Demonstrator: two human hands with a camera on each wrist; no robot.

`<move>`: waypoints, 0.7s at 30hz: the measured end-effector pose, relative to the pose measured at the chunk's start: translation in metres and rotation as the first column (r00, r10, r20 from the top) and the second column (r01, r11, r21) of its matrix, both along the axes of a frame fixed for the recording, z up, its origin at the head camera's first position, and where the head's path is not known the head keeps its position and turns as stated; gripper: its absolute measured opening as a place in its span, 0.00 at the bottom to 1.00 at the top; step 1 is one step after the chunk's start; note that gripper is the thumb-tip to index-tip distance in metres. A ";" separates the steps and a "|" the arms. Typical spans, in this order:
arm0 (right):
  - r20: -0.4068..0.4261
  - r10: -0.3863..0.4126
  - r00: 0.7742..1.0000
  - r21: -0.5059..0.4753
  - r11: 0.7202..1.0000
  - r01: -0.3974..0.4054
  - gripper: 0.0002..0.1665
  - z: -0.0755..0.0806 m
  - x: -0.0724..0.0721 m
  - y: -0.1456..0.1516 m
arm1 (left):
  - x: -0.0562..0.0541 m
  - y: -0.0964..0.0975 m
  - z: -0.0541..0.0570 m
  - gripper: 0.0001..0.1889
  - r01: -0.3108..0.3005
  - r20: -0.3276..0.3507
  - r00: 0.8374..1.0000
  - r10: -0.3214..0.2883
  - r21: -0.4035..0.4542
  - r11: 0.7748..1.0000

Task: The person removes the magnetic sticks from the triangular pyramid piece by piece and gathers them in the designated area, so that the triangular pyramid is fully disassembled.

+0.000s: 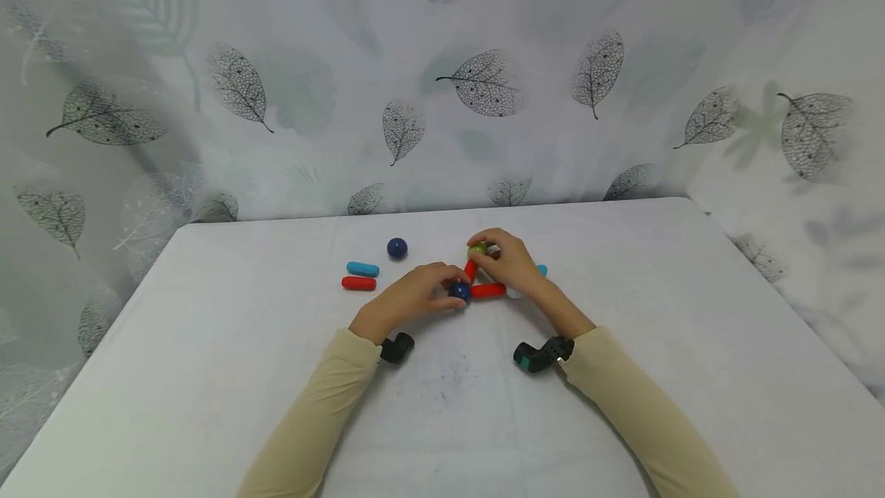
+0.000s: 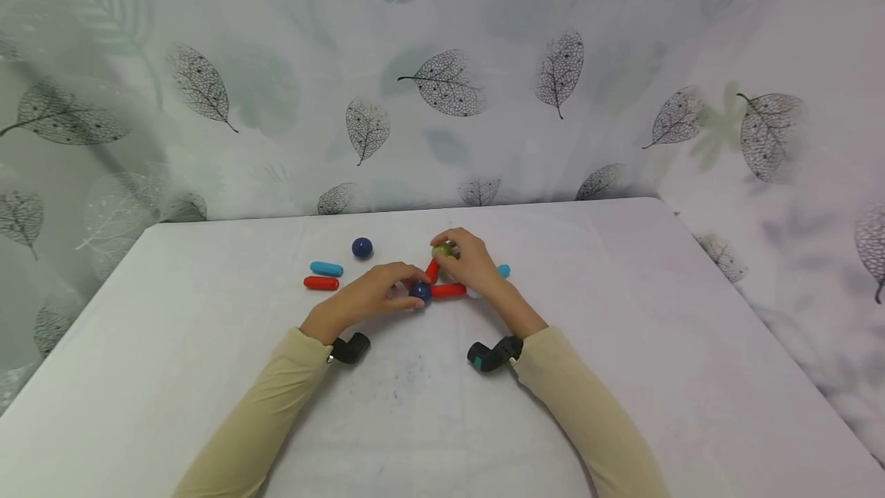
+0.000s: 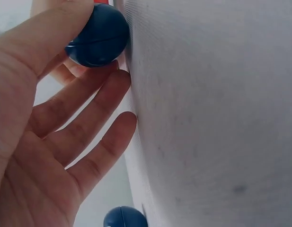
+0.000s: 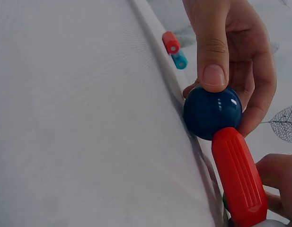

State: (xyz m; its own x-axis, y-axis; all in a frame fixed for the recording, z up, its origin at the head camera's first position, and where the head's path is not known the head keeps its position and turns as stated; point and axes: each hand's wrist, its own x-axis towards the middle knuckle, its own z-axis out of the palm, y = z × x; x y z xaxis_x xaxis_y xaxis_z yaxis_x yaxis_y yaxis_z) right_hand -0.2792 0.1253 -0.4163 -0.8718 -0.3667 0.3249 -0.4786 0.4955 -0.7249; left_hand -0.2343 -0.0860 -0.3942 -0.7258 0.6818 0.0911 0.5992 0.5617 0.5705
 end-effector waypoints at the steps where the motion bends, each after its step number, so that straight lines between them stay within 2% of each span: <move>1: -0.010 0.023 1.000 0.007 1.000 -0.023 0.11 0.000 -0.001 0.001 | 0.000 0.000 -0.001 0.19 0.001 0.005 1.000 -0.001 0.007 1.000; 3: -0.028 0.090 0.996 0.025 0.996 -0.090 0.11 0.000 -0.002 0.004 | -0.001 -0.001 -0.002 0.19 0.008 0.008 1.000 -0.009 0.020 1.000; 6: -0.012 0.214 0.977 0.043 0.976 -0.214 0.13 0.000 -0.005 0.010 | -0.002 -0.002 -0.004 0.19 0.022 0.002 1.000 -0.022 0.033 0.999; 10: 0.063 0.354 0.933 0.049 0.933 -0.357 0.14 0.001 -0.008 0.020 | -0.004 -0.001 -0.006 0.19 0.022 0.020 1.000 -0.023 0.026 0.999; 13: 0.112 0.430 0.896 0.045 0.899 -0.436 0.15 0.004 -0.010 0.024 | -0.004 0.000 -0.007 0.20 0.012 0.040 0.999 -0.013 0.018 1.000; 17: 0.147 0.496 0.856 0.027 0.863 -0.505 0.16 0.005 -0.013 0.024 | -0.004 -0.001 -0.007 0.20 0.001 0.060 0.998 -0.002 0.019 1.000; 21: 0.138 0.516 0.845 0.031 0.851 -0.525 0.16 0.000 -0.016 0.024 | -0.004 -0.003 -0.007 0.19 -0.004 0.050 0.999 0.002 0.033 0.999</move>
